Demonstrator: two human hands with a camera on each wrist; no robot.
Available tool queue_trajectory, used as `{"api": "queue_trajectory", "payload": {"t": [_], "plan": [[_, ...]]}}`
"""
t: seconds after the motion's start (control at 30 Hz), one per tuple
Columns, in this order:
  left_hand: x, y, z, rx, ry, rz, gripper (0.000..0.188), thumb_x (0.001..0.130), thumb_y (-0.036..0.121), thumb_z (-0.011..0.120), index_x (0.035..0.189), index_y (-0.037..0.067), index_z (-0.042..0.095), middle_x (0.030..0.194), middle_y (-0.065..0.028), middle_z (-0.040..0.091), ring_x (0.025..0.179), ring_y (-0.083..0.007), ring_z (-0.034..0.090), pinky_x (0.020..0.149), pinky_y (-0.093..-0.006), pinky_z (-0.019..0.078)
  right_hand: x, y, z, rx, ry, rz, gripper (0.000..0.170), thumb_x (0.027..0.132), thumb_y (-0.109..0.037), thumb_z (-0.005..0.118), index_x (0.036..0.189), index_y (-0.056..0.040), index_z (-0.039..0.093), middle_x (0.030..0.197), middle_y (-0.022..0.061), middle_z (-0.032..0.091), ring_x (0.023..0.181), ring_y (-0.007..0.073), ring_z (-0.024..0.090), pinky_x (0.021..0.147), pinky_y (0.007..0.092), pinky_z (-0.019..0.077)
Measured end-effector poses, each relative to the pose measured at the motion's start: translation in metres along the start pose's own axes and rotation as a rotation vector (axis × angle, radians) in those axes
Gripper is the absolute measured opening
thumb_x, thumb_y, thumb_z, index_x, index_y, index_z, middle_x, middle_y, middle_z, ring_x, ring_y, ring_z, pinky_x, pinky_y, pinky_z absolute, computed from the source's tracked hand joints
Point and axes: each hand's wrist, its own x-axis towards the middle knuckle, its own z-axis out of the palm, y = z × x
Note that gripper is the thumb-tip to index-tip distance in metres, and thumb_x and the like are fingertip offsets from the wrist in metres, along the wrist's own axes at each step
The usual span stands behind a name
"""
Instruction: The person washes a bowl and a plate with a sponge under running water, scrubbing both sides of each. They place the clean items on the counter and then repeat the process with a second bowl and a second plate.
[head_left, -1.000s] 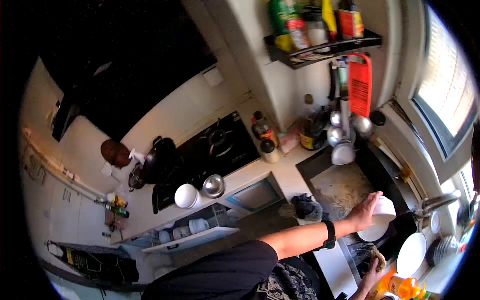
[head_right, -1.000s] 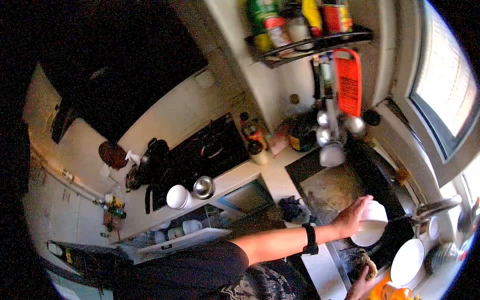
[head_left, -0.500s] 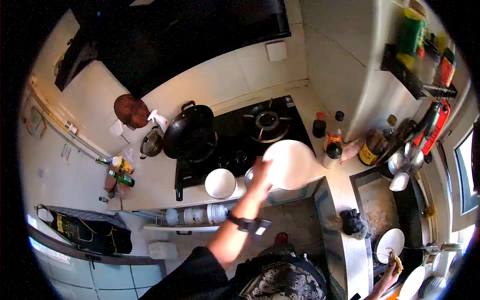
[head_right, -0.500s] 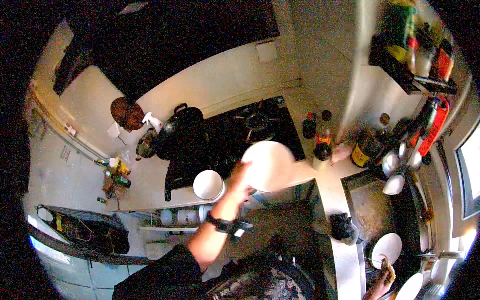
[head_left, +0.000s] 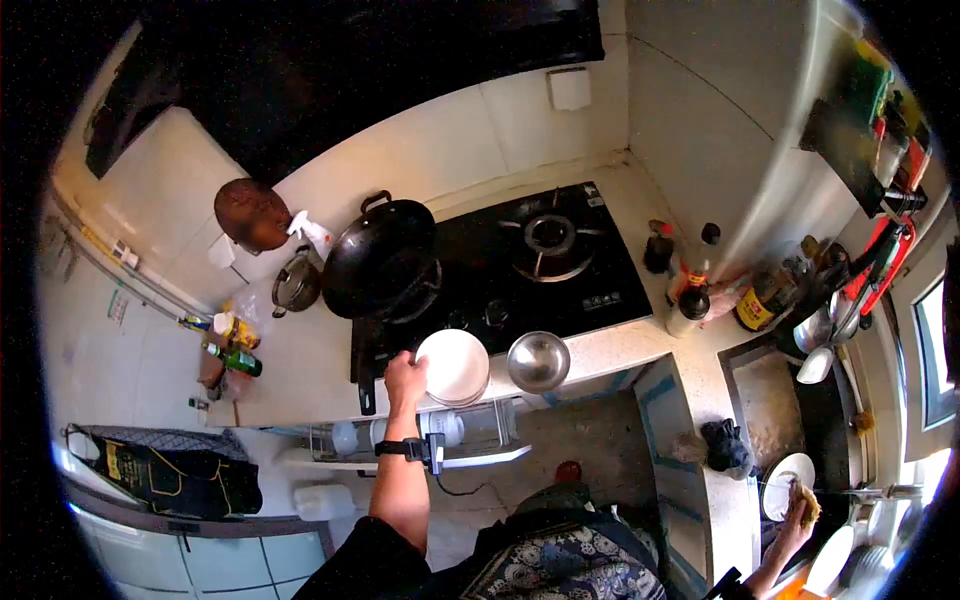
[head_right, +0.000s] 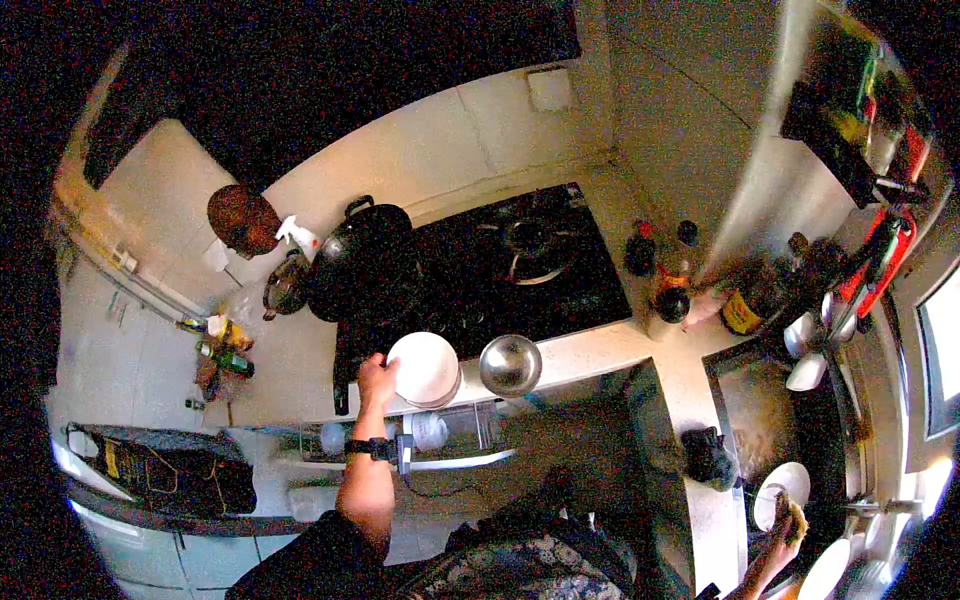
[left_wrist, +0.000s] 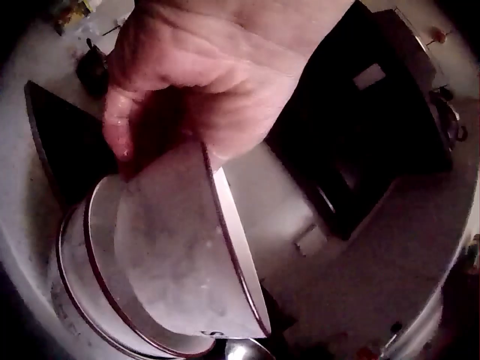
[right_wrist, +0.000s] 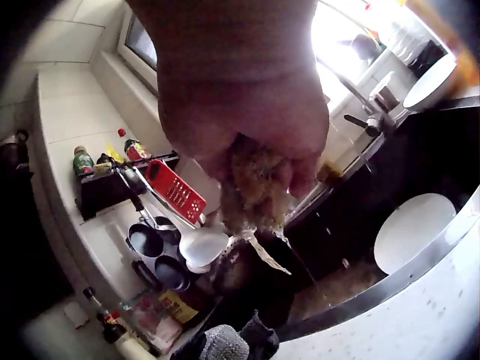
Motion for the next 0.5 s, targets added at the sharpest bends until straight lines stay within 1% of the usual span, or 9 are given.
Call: {"api": "queue_trajectory", "payload": {"t": [0.1, 0.2, 0.23, 0.33, 0.37, 0.4, 0.43, 0.47, 0.5], "plan": [[0.006, -0.009, 0.011, -0.037, 0.006, -0.025, 0.031, 0.074, 0.031, 0.069, 0.083, 0.001, 0.068, 0.079, -0.0178, 0.068, 0.077, -0.0352, 0.065, 0.072, -0.0416, 0.0501, -0.002, 0.007, -0.014, 0.015, -0.014, 0.029, 0.03, 0.095, -0.015, 0.053, 0.122, -0.0003, 0.054, 0.117, 0.0099, 0.059, 0.105, 0.0195, 0.059, 0.095, 0.0289, 0.0461], [0.011, -0.019, 0.019, -0.033, -0.018, -0.042, 0.029, 0.072, 0.03, 0.072, 0.08, 0.002, 0.068, 0.079, -0.0168, 0.068, 0.076, -0.0341, 0.066, 0.07, -0.0415, 0.0503, -0.007, 0.005, -0.024, 0.108, -0.046, 0.078, 0.031, 0.095, -0.017, 0.054, 0.121, -0.0009, 0.055, 0.116, 0.0091, 0.06, 0.104, 0.0188, 0.059, 0.094, 0.0287, 0.0461], [0.014, -0.02, 0.021, 0.033, -0.026, -0.085, 0.031, 0.071, 0.029, 0.075, 0.081, 0.001, 0.068, 0.079, -0.0165, 0.068, 0.076, -0.0328, 0.066, 0.069, -0.041, 0.0504, -0.01, 0.002, -0.024, 0.094, -0.016, 0.084, 0.033, 0.095, -0.021, 0.055, 0.121, -0.0017, 0.055, 0.115, 0.0081, 0.06, 0.103, 0.018, 0.058, 0.091, 0.0282, 0.0471], [0.013, -0.021, 0.023, 0.075, 0.032, -0.097, 0.039, 0.066, 0.033, 0.079, 0.081, 0.0, 0.067, 0.08, -0.0183, 0.068, 0.077, -0.0332, 0.066, 0.07, -0.0419, 0.0505, -0.01, 0.028, -0.052, 0.081, -0.015, 0.076, 0.033, 0.094, -0.022, 0.055, 0.121, -0.0031, 0.056, 0.113, 0.0073, 0.061, 0.103, 0.0173, 0.058, 0.091, 0.0286, 0.0463], [0.038, -0.067, 0.05, 0.022, 0.014, -0.093, 0.042, 0.064, 0.035, 0.08, 0.082, 0.0, 0.067, 0.082, -0.0185, 0.068, 0.078, -0.0341, 0.066, 0.071, -0.0425, 0.0506, -0.012, 0.031, -0.056, 0.017, 0.02, 0.081, 0.033, 0.094, -0.025, 0.056, 0.12, -0.0052, 0.057, 0.111, 0.0055, 0.062, 0.098, 0.0162, 0.058, 0.085, 0.0273, 0.0472], [0.038, -0.064, 0.045, 0.089, -0.002, -0.089, 0.044, 0.063, 0.037, 0.081, 0.082, 0.0, 0.067, 0.083, -0.0186, 0.068, 0.078, -0.0346, 0.066, 0.071, -0.0426, 0.0508, -0.014, 0.034, -0.06, -0.048, 0.055, 0.088, 0.034, 0.093, -0.028, 0.057, 0.119, -0.0073, 0.059, 0.109, 0.0036, 0.063, 0.094, 0.0151, 0.059, 0.079, 0.0259, 0.0482], [0.019, -0.037, 0.028, 0.052, 0.029, -0.109, 0.046, 0.062, 0.038, 0.081, 0.086, 0.001, 0.067, 0.088, -0.0182, 0.068, 0.084, -0.034, 0.065, 0.075, -0.0416, 0.0505, -0.015, 0.036, -0.063, -0.112, 0.089, 0.098, 0.034, 0.093, -0.031, 0.057, 0.119, -0.0094, 0.06, 0.107, 0.0018, 0.064, 0.09, 0.014, 0.059, 0.072, 0.0246, 0.0492], [0.055, -0.098, 0.055, 0.132, 0.12, 0.007, 0.05, 0.061, 0.038, 0.082, 0.093, 0.004, 0.066, 0.094, -0.017, 0.066, 0.09, -0.0341, 0.063, 0.08, -0.0411, 0.0493, -0.017, 0.008, -0.052, -0.199, 0.102, 0.025, 0.034, 0.092, -0.033, 0.058, 0.117, -0.0107, 0.061, 0.105, 0.0008, 0.065, 0.087, 0.0132, 0.06, 0.068, 0.0238, 0.049], [0.038, -0.064, 0.034, 0.149, 0.228, 0.029, 0.052, 0.061, 0.038, 0.082, 0.098, 0.007, 0.063, 0.097, -0.0164, 0.064, 0.094, -0.0348, 0.06, 0.082, -0.0417, 0.048, -0.023, -0.023, -0.048, -0.344, 0.114, 0.158, 0.033, 0.092, -0.033, 0.058, 0.116, -0.0105, 0.062, 0.104, 0.001, 0.065, 0.086, 0.0129, 0.06, 0.069, 0.0244, 0.0491]]}}
